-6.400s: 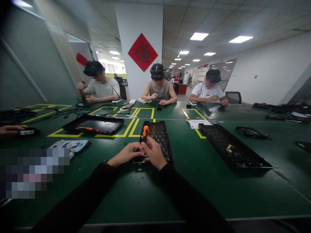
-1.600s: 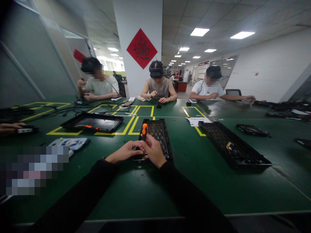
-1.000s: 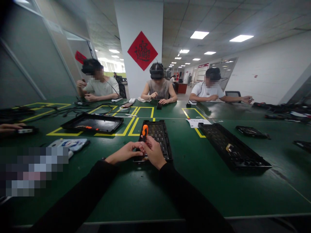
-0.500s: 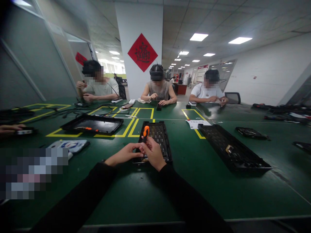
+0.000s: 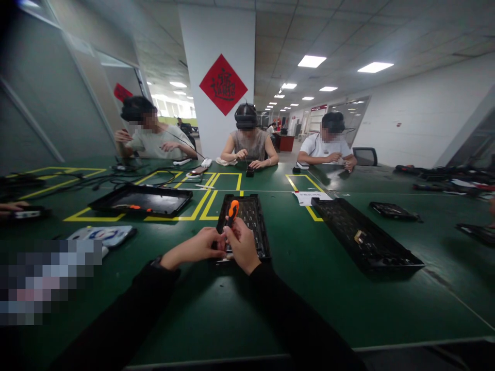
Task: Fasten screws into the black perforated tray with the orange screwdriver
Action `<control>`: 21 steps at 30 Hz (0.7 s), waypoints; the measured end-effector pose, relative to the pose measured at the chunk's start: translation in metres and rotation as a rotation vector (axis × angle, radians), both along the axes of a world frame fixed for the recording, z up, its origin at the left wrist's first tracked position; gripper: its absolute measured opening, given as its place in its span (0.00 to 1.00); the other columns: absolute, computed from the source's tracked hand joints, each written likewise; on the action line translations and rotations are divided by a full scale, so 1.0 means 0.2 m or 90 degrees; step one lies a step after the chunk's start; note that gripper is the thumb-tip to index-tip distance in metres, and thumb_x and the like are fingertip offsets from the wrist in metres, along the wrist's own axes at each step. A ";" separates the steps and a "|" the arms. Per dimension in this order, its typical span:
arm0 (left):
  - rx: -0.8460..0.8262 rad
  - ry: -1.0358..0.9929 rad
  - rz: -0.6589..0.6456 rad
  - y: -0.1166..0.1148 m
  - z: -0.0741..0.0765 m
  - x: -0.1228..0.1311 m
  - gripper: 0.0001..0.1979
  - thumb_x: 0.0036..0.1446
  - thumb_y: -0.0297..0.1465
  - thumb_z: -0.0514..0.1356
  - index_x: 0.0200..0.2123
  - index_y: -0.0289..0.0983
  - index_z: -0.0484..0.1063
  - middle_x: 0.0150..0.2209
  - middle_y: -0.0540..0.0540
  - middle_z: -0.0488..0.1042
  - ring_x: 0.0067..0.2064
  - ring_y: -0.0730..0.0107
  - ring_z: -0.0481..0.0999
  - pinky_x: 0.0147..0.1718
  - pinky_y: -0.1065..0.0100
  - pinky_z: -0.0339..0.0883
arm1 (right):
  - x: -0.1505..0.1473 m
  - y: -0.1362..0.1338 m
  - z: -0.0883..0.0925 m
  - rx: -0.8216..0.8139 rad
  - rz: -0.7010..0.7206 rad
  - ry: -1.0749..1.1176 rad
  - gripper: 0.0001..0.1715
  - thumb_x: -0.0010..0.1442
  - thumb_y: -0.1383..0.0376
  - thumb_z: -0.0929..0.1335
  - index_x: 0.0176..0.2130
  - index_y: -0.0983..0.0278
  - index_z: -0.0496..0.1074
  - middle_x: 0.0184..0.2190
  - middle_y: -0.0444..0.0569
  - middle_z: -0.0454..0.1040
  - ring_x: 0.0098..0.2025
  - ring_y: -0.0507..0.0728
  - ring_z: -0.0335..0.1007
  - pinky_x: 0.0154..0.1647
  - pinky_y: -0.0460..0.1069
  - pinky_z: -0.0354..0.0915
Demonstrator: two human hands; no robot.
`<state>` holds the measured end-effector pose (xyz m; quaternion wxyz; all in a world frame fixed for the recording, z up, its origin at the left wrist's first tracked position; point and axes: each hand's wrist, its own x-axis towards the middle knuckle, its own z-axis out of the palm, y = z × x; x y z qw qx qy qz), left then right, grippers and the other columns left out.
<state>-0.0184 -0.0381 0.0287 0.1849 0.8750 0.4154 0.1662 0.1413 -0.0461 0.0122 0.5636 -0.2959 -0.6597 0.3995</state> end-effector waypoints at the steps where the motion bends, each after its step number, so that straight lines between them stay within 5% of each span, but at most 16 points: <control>1: 0.004 0.010 0.009 0.00 0.00 0.01 0.10 0.45 0.38 0.62 0.24 0.37 0.72 0.24 0.51 0.73 0.31 0.71 0.69 0.45 0.67 0.53 | 0.00 0.00 0.00 -0.001 -0.008 0.006 0.18 0.59 0.61 0.63 0.49 0.65 0.65 0.28 0.46 0.70 0.26 0.49 0.65 0.27 0.44 0.63; 11: 0.056 0.077 0.079 -0.01 0.02 0.08 0.04 0.39 0.29 0.61 0.18 0.37 0.70 0.19 0.51 0.71 0.25 0.72 0.67 0.40 0.67 0.56 | 0.01 -0.01 0.01 0.001 -0.031 0.021 0.18 0.59 0.61 0.62 0.48 0.65 0.65 0.29 0.47 0.70 0.29 0.51 0.67 0.28 0.45 0.64; 21: -0.016 0.121 0.079 0.03 0.05 0.07 0.06 0.41 0.33 0.63 0.20 0.37 0.71 0.21 0.49 0.72 0.27 0.69 0.69 0.28 0.71 0.53 | 0.01 -0.02 0.02 0.006 -0.040 0.020 0.17 0.60 0.62 0.62 0.49 0.64 0.64 0.29 0.46 0.70 0.29 0.51 0.67 0.28 0.45 0.63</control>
